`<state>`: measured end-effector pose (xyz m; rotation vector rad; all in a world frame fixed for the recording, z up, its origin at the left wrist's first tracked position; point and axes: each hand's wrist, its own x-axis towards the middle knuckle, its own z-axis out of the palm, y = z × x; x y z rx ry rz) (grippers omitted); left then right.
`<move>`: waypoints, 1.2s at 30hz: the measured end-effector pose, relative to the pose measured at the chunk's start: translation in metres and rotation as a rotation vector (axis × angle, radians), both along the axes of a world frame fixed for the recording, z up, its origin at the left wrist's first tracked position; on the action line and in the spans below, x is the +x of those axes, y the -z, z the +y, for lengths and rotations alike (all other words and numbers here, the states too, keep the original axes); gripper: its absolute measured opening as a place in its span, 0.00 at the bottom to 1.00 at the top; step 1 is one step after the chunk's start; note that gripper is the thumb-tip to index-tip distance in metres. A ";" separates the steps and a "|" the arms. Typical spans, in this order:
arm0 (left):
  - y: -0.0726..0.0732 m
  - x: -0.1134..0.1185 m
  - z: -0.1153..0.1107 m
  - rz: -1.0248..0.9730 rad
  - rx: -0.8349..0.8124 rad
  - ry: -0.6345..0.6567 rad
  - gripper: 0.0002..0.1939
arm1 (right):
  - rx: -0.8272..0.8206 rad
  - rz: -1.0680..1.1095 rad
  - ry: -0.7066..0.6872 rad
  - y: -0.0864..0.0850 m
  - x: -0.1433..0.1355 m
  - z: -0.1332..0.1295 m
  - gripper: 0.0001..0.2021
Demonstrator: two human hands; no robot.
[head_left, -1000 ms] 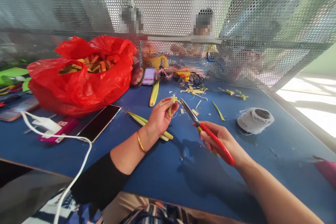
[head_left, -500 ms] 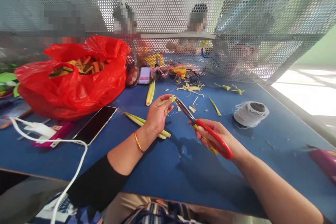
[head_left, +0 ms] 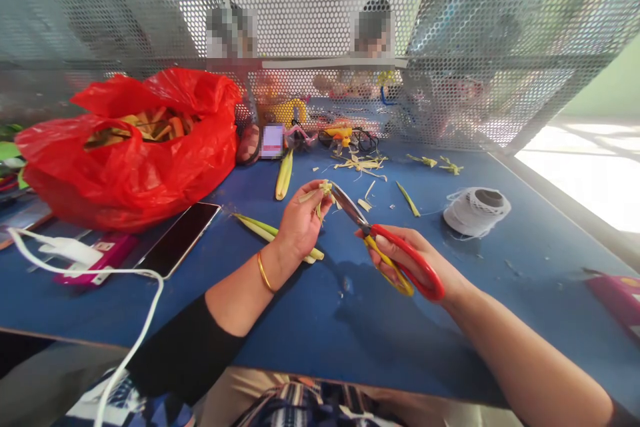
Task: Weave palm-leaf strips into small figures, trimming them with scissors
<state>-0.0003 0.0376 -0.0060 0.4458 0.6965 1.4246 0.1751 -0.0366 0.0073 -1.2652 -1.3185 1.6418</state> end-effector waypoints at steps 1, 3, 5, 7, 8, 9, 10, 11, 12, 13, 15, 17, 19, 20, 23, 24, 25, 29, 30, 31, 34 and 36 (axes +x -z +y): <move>0.000 0.001 -0.001 -0.003 -0.001 -0.002 0.08 | -0.001 0.001 0.004 0.000 -0.001 0.000 0.27; -0.001 0.002 -0.002 -0.003 -0.007 -0.003 0.09 | 0.005 -0.005 0.012 0.000 -0.002 0.000 0.27; -0.002 0.003 -0.003 -0.003 -0.014 -0.002 0.09 | 0.012 -0.011 0.020 0.000 -0.004 -0.001 0.27; -0.002 0.004 -0.003 -0.007 -0.023 -0.005 0.09 | 0.020 -0.016 0.025 -0.001 -0.004 -0.001 0.27; -0.002 0.004 -0.003 -0.011 -0.028 -0.007 0.10 | 0.023 -0.019 0.024 -0.001 -0.005 0.000 0.27; -0.002 0.005 -0.003 -0.015 -0.033 -0.010 0.10 | 0.026 -0.024 0.022 -0.001 -0.005 0.000 0.26; -0.002 0.005 -0.003 -0.020 -0.036 -0.011 0.10 | 0.029 -0.030 0.022 -0.001 -0.005 0.000 0.26; -0.002 0.005 -0.003 -0.025 -0.038 -0.013 0.10 | 0.032 -0.035 0.023 -0.001 -0.005 0.000 0.26; -0.002 0.005 -0.003 -0.030 -0.039 -0.015 0.10 | 0.033 -0.039 0.026 -0.001 -0.005 -0.001 0.26; -0.002 0.005 -0.003 -0.034 -0.041 -0.017 0.10 | 0.033 -0.040 0.030 -0.001 -0.005 -0.001 0.26; -0.002 0.006 -0.003 -0.041 -0.046 -0.021 0.10 | 0.033 -0.045 0.036 -0.002 -0.006 -0.001 0.26; -0.002 0.006 -0.003 -0.047 -0.049 -0.025 0.11 | 0.036 -0.061 0.042 -0.002 -0.007 -0.001 0.26; -0.001 0.006 -0.003 -0.053 -0.049 -0.028 0.11 | 0.038 -0.085 0.055 -0.002 -0.008 -0.002 0.27; -0.001 0.006 -0.003 -0.056 -0.050 -0.028 0.11 | 0.040 -0.099 0.061 -0.002 -0.008 -0.002 0.27; 0.000 0.006 -0.002 -0.062 -0.055 -0.026 0.12 | 0.038 -0.132 0.073 0.000 -0.009 -0.002 0.27; -0.001 0.005 -0.002 -0.065 -0.056 -0.024 0.12 | 0.034 -0.140 0.077 0.001 -0.010 -0.002 0.27; -0.001 0.005 -0.002 -0.069 -0.056 -0.025 0.11 | 0.032 -0.145 0.083 0.001 -0.011 -0.002 0.27; -0.004 0.002 -0.001 -0.083 -0.069 -0.029 0.10 | 0.087 -0.123 0.097 0.000 -0.012 -0.002 0.27; -0.006 0.000 -0.001 -0.088 -0.075 -0.021 0.09 | 0.116 -0.111 0.100 -0.002 -0.012 -0.002 0.28; -0.007 -0.001 -0.002 -0.095 -0.080 -0.013 0.08 | 0.144 -0.096 0.105 -0.003 -0.011 -0.002 0.29; -0.010 -0.005 -0.002 -0.125 -0.090 -0.004 0.06 | 0.235 -0.062 0.116 -0.007 -0.008 -0.002 0.29; -0.012 -0.007 -0.001 -0.135 -0.096 -0.014 0.06 | 0.272 -0.094 0.130 -0.008 -0.006 -0.001 0.29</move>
